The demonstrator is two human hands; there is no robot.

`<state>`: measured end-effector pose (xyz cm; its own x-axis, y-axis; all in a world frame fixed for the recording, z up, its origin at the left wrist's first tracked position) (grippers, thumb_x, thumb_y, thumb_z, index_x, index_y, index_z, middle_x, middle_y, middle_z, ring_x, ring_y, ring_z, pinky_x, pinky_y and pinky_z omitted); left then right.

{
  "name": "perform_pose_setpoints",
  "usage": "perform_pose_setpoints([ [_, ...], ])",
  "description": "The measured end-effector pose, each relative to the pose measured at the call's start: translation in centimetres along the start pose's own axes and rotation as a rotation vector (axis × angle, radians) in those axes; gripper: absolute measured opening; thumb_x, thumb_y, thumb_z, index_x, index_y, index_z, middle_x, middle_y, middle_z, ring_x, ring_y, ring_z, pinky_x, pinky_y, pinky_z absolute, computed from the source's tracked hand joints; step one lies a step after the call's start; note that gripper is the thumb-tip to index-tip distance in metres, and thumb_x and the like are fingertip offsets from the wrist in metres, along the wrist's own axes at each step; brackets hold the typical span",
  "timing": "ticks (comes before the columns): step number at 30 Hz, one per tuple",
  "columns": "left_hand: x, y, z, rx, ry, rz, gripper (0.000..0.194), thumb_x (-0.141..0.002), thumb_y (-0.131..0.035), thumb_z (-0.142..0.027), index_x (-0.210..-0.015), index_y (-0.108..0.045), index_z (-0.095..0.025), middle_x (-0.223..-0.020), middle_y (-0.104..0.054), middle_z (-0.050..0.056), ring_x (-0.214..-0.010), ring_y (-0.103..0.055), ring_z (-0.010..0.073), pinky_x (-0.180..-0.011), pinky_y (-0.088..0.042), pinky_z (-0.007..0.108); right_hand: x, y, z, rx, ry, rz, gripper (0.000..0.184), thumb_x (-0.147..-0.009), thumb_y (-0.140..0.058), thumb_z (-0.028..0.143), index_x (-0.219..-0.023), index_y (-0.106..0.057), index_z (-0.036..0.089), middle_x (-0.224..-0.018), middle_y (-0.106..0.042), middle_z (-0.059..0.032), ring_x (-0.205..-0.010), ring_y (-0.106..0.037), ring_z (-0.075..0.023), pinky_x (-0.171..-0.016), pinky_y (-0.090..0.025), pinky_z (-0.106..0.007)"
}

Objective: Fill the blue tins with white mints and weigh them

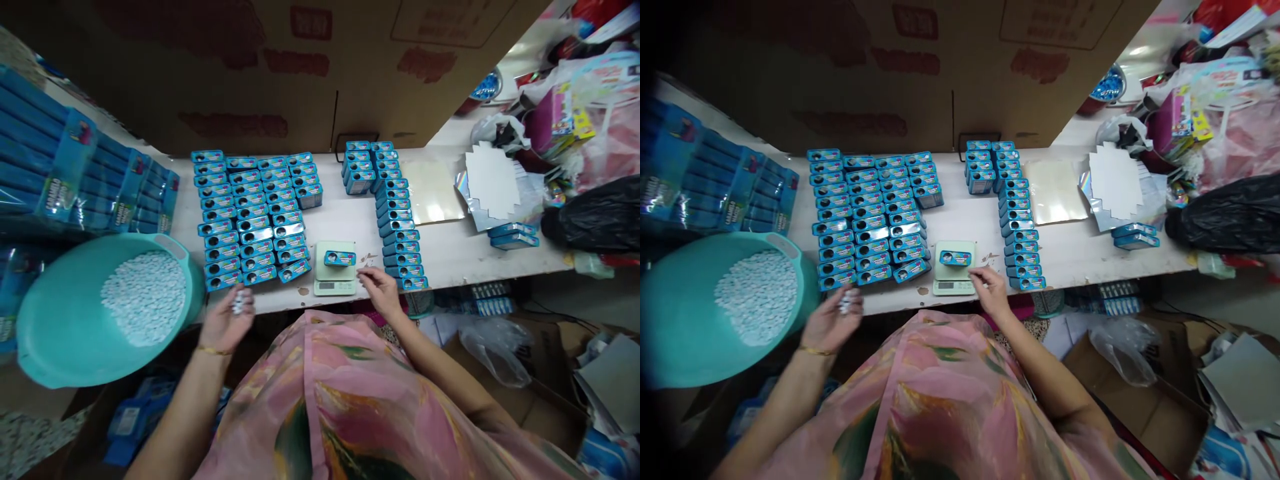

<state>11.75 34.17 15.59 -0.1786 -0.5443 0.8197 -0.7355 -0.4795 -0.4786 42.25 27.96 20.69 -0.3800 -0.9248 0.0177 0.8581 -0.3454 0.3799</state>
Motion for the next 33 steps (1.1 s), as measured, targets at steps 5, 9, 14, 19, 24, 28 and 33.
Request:
perform_pose_setpoints([
  [5, -1.1, -4.6, 9.4, -0.14, 0.285, 0.128, 0.022, -0.081, -0.035, -0.006, -0.076, -0.056, -0.011, -0.069, -0.061, 0.007, -0.062, -0.06, 0.0117, -0.057, -0.051, 0.022, 1.2, -8.4, 7.5, 0.244, 0.382, 0.369, 0.023, -0.08, -0.046, 0.02, -0.101, -0.056, 0.02, -0.092, -0.058, -0.0058, -0.087, -0.052, -0.0167, -0.076, -0.044, -0.031],
  [9, -1.0, -5.0, 12.1, -0.107, 0.396, 0.087, 0.024, -0.083, -0.034, -0.013, -0.073, -0.055, -0.011, -0.062, -0.06, 0.004, -0.056, -0.06, 0.0105, -0.06, -0.052, 0.023, 2.5, -12.4, 7.1, 0.632, 0.502, 0.595, 0.036, -0.075, -0.05, 0.013, -0.111, -0.049, 0.013, -0.093, -0.055, -0.0098, -0.087, -0.048, -0.0204, -0.072, -0.045, -0.032],
  [14, -0.2, -4.3, 12.8, -0.118, 0.472, 0.043, 0.025, -0.084, -0.032, -0.013, -0.078, -0.056, -0.011, -0.061, -0.061, 0.005, -0.058, -0.061, 0.0126, -0.065, -0.052, 0.027, 3.4, -12.9, 5.7, 0.687, 0.529, 0.686, 0.035, -0.073, -0.055, 0.017, -0.108, -0.05, 0.015, -0.096, -0.055, -0.008, -0.088, -0.048, -0.0191, -0.064, -0.046, -0.027],
  [19, -0.4, -4.7, 13.1, -0.071, 0.498, 0.108, 0.023, -0.083, -0.035, -0.013, -0.075, -0.055, -0.01, -0.059, -0.061, 0.005, -0.055, -0.06, 0.0116, -0.062, -0.053, 0.026, 3.9, -11.8, 5.6, 0.495, 0.577, 0.61, 0.024, -0.077, -0.05, 0.019, -0.101, -0.054, 0.017, -0.099, -0.058, -0.0084, -0.088, -0.052, -0.0182, -0.068, -0.046, -0.029],
  [24, -1.5, -2.9, 11.3, -0.078, 0.38, 0.047, 0.02, -0.082, -0.039, -0.013, -0.079, -0.058, -0.009, -0.073, -0.065, 0.011, -0.072, -0.063, 0.0173, -0.061, -0.054, 0.026, 0.9, -3.4, 0.9, 0.182, 0.233, 0.093, 0.023, -0.08, -0.045, 0.022, -0.101, -0.054, 0.022, -0.092, -0.057, -0.0051, -0.083, -0.054, -0.0148, -0.073, -0.046, -0.03],
  [28, -1.7, -0.7, 10.2, -0.052, 0.327, -0.059, 0.019, -0.081, -0.04, -0.011, -0.08, -0.059, -0.01, -0.071, -0.064, 0.01, -0.07, -0.063, 0.0164, -0.059, -0.054, 0.025, -1.1, -0.5, -4.0, 0.14, 0.017, -0.03, 0.043, -0.069, -0.057, 0.027, -0.11, -0.045, 0.021, -0.104, -0.05, -0.0076, -0.086, -0.052, -0.0166, -0.067, -0.047, -0.03],
  [33, -1.5, 0.2, 9.9, -0.021, 0.287, -0.108, 0.02, -0.082, -0.039, -0.012, -0.077, -0.058, -0.009, -0.07, -0.063, 0.01, -0.071, -0.063, 0.0167, -0.06, -0.054, 0.026, -3.3, -3.2, -5.3, 0.067, 0.014, 0.095, 0.053, -0.066, -0.06, 0.025, -0.115, -0.041, 0.02, -0.114, -0.047, -0.008, -0.101, -0.047, -0.0183, -0.085, -0.041, -0.034],
])
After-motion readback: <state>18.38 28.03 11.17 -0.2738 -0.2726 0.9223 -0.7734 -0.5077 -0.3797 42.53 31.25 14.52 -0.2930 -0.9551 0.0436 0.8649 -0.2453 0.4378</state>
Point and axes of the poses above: each hand's wrist, its own x-axis away from the middle knuckle, its own y-axis out of the back of the hand, z = x × y, the point moved 9 cm from there along -x, towards the middle knuckle
